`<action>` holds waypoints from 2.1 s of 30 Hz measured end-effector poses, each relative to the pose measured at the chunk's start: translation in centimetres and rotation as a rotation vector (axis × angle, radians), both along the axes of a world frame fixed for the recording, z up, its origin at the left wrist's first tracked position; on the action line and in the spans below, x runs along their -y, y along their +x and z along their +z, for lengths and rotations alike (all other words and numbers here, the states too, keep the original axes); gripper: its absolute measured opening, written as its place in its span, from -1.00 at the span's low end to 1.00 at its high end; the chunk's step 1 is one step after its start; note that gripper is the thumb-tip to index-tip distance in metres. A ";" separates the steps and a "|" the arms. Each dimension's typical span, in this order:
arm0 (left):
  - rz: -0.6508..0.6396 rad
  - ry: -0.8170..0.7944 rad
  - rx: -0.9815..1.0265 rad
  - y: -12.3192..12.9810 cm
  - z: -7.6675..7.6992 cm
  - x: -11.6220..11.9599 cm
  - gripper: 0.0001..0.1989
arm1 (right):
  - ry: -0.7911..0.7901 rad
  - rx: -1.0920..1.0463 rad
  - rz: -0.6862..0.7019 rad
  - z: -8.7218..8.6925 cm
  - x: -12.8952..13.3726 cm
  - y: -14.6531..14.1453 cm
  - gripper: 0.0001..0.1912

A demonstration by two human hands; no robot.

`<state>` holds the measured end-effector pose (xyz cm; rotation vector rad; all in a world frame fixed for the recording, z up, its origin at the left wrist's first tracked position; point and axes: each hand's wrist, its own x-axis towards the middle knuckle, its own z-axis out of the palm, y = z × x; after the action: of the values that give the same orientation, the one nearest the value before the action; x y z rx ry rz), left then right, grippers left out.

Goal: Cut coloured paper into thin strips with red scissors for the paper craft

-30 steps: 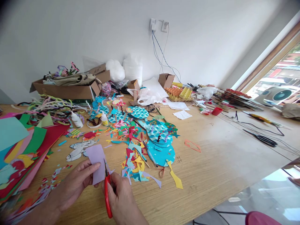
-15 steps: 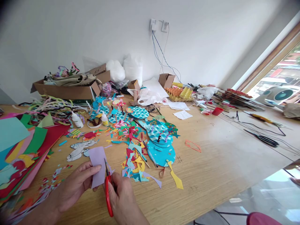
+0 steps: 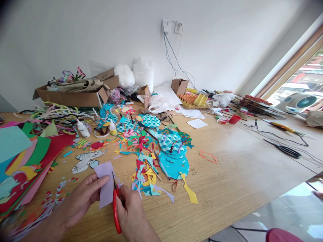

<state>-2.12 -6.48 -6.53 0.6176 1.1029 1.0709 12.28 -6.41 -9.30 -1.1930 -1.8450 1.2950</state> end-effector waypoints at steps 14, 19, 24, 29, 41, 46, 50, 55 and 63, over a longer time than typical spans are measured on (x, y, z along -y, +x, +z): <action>-0.053 -0.077 0.118 -0.2 -0.2 0.1 -0.92 | 0.020 0.007 0.011 0.3 0.0 0.2 -0.66; -0.054 -0.122 0.137 0.2 0.1 0.6 -0.92 | 0.014 0.001 0.006 0.1 -0.1 0.2 -0.68; -0.028 -0.152 0.142 0.2 0.0 0.8 -0.92 | 0.041 0.009 0.001 0.1 -0.1 0.1 -0.67; -0.008 -0.170 0.147 0.2 0.2 0.7 -0.93 | 0.050 0.009 0.001 0.5 0.0 0.2 -0.68; -0.044 -0.167 0.160 0.4 -0.2 1.0 -0.87 | 0.040 0.017 -0.006 0.3 -0.1 0.2 -0.68; -0.048 -0.164 0.139 0.6 -0.1 1.0 -0.87 | 0.029 0.022 -0.012 0.3 -0.1 0.1 -0.71; -0.066 -0.166 0.137 0.7 -0.4 1.1 -0.86 | 0.045 0.023 -0.010 0.1 -0.2 0.1 -0.71; -0.049 -0.193 0.126 0.5 -0.7 1.1 -0.87 | 0.046 0.012 -0.030 -0.4 -0.4 0.1 -0.68; 0.116 0.011 -0.232 -0.7 -0.6 0.3 -0.86 | -0.353 -0.464 -0.053 1.3 -0.7 0.0 -0.70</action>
<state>-2.85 -6.75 -7.13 0.7071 1.3483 1.1250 12.24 -5.70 -7.96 -0.9897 -1.2805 1.7439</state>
